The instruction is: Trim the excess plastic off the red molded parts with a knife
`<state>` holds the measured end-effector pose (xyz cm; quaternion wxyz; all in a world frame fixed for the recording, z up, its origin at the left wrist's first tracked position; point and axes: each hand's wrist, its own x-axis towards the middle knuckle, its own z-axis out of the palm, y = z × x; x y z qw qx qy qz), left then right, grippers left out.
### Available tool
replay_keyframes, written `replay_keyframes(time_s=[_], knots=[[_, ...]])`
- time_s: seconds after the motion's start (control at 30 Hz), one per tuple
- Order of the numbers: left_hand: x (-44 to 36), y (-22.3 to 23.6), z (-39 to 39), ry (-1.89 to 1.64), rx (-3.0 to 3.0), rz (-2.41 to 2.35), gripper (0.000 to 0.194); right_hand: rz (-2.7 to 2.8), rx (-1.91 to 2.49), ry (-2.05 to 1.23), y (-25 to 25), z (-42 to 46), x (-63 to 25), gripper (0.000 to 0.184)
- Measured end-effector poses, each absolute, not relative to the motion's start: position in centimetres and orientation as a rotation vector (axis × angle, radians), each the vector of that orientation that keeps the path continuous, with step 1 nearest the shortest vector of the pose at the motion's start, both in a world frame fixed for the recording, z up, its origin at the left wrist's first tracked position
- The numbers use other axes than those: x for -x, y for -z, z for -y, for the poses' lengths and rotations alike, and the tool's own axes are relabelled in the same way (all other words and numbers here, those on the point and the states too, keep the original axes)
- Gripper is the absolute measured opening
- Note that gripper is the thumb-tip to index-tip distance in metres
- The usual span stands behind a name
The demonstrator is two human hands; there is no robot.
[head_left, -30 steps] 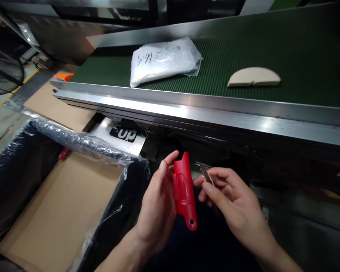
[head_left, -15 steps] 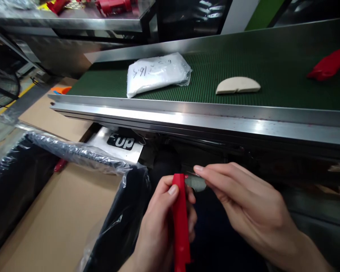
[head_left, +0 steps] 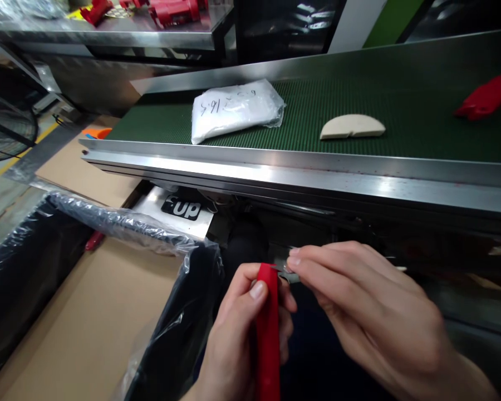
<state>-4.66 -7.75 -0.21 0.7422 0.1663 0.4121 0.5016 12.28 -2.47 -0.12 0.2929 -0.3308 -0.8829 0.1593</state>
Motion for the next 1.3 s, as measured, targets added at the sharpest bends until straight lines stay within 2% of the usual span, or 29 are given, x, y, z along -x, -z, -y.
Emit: replay_keyframes(time_s=[0.5,0.7,1.07,1.3], knots=[[4.53,0.14,7.75,-1.084,-0.324,-0.902,0.02,2.336,0.838,-0.366,-0.07,2.86,-12.17,0.04],[4.59,-0.31,7.39,-1.096,-0.301,-0.947,0.021,2.378,0.869,-0.324,0.1,2.98,-12.34,0.047],[4.47,-0.42,7.38,-1.096,-0.323,-0.898,0.022,2.312,0.895,-0.264,-0.56,2.65,-12.28,0.041],[4.5,-0.16,7.4,-1.096,-0.367,-0.868,0.021,2.311,0.879,-0.249,-0.62,2.87,-12.59,0.044]])
